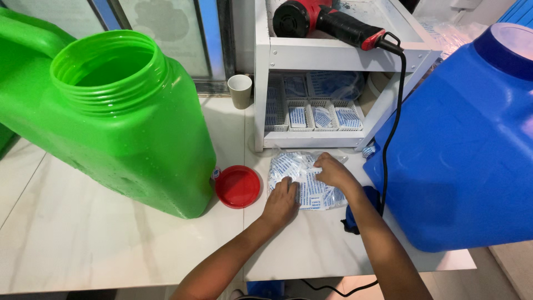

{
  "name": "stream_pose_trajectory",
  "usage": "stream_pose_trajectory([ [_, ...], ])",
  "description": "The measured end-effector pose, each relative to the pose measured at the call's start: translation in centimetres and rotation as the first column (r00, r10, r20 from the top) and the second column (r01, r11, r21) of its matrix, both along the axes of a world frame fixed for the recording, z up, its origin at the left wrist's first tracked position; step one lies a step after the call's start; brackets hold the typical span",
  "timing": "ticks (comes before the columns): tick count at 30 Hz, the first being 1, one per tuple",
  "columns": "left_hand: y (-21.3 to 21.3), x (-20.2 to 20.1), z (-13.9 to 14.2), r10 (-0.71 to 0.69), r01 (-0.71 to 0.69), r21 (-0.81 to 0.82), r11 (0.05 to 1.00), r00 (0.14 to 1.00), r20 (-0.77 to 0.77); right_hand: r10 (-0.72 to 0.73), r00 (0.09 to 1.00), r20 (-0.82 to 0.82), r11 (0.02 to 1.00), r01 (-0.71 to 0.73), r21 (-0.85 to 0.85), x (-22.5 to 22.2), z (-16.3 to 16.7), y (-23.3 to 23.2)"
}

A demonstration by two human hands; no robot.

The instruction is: The person fills a blue plastic container with water from a tap, then moves to a green container and applies a label using a heat gun. They also sweep the floor with a squeegee and handle small packets on a counter.

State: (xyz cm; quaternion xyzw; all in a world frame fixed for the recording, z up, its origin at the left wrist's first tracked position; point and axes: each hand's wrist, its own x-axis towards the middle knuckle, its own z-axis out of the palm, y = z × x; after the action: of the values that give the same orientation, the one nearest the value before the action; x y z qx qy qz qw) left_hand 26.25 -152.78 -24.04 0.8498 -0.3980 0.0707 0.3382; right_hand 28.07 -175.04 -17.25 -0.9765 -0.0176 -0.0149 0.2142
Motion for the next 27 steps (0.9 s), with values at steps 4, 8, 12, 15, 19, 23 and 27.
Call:
stream_pose_trajectory([
  [4, -0.1, 0.1, -0.4, 0.006, -0.006, 0.010, 1.000, 1.000, 0.012, -0.075, 0.991, -0.110, 0.993, 0.064, -0.100, -0.2, -0.1, 0.8],
  [8, -0.2, 0.2, -0.9, -0.019, 0.019, 0.027, 0.999, 1.000, -0.003, -0.111, 0.948, -0.300, 0.993, 0.091, -0.078, 0.6, 0.5, 0.5],
  [12, -0.1, 0.3, -1.1, -0.016, 0.016, 0.046, 0.999, 1.000, -0.017, -0.102, 0.953, -0.285, 0.975, 0.039, -0.218, 1.2, 0.4, 0.7],
  [15, -0.1, 0.2, -1.0, -0.011, 0.011, 0.041, 0.999, 1.000, -0.010, -0.088, 0.993, -0.084, 0.987, 0.076, -0.142, 0.9, -0.1, 1.1],
  [19, -0.2, 0.1, -0.7, -0.008, 0.009, 0.043, 0.999, 1.000, -0.022, -0.081, 0.959, -0.271, 0.997, 0.075, -0.032, 0.7, -0.2, 0.7],
  [23, 0.0, 0.0, -0.1, -0.014, 0.016, 0.044, 0.999, 0.999, -0.037, -0.077, 0.963, -0.257, 0.989, 0.107, 0.105, 0.8, 0.3, -0.4],
  [27, 0.2, -0.3, 0.5, -0.011, 0.011, 0.027, 1.000, 1.000, -0.022, -0.143, 0.894, -0.426, 0.965, 0.221, 0.140, 0.7, 0.2, -0.6],
])
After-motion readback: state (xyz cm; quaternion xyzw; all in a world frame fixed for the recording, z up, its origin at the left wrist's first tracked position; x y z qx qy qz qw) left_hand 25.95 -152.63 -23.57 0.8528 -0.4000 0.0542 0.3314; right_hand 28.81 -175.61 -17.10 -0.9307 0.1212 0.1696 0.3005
